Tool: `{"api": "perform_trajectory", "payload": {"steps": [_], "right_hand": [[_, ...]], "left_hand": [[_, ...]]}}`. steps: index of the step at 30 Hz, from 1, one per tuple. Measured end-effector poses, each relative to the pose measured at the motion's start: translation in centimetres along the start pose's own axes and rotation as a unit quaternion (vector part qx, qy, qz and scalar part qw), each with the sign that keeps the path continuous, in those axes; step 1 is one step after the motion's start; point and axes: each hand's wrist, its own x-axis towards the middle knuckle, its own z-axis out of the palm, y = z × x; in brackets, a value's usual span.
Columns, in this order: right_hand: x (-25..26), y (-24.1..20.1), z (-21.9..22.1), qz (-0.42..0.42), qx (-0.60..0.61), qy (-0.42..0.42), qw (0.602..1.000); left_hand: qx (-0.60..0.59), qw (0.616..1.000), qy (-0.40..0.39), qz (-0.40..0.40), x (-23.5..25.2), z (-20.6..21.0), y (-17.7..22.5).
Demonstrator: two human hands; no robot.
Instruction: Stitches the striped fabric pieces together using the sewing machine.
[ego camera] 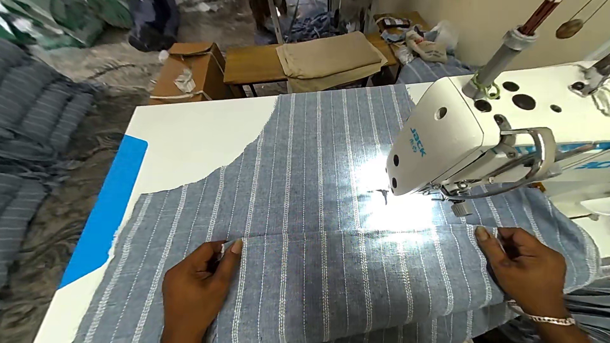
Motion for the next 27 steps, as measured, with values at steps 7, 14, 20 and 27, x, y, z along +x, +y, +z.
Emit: {"api": "perform_trajectory", "payload": {"steps": [7,14,20,27], "right_hand": [[-1.2,0.6,-0.2,-0.019,0.031,0.015,0.999],[-1.5,0.8,-0.3,-0.045,0.071,0.016,0.996],[-1.4,0.7,-0.2,-0.065,0.065,0.022,0.996],[-1.4,0.4,-0.3,-0.061,0.082,0.023,0.994]], "left_hand": [[-0.108,0.993,-0.037,0.013,-1.7,-1.4,-0.5],[-0.342,0.913,-0.171,0.139,-1.2,-3.7,-3.9],[-0.423,0.870,-0.212,0.138,-0.3,-4.8,-4.7],[-0.390,0.890,-0.201,0.123,-0.3,-4.9,-3.8]]}}
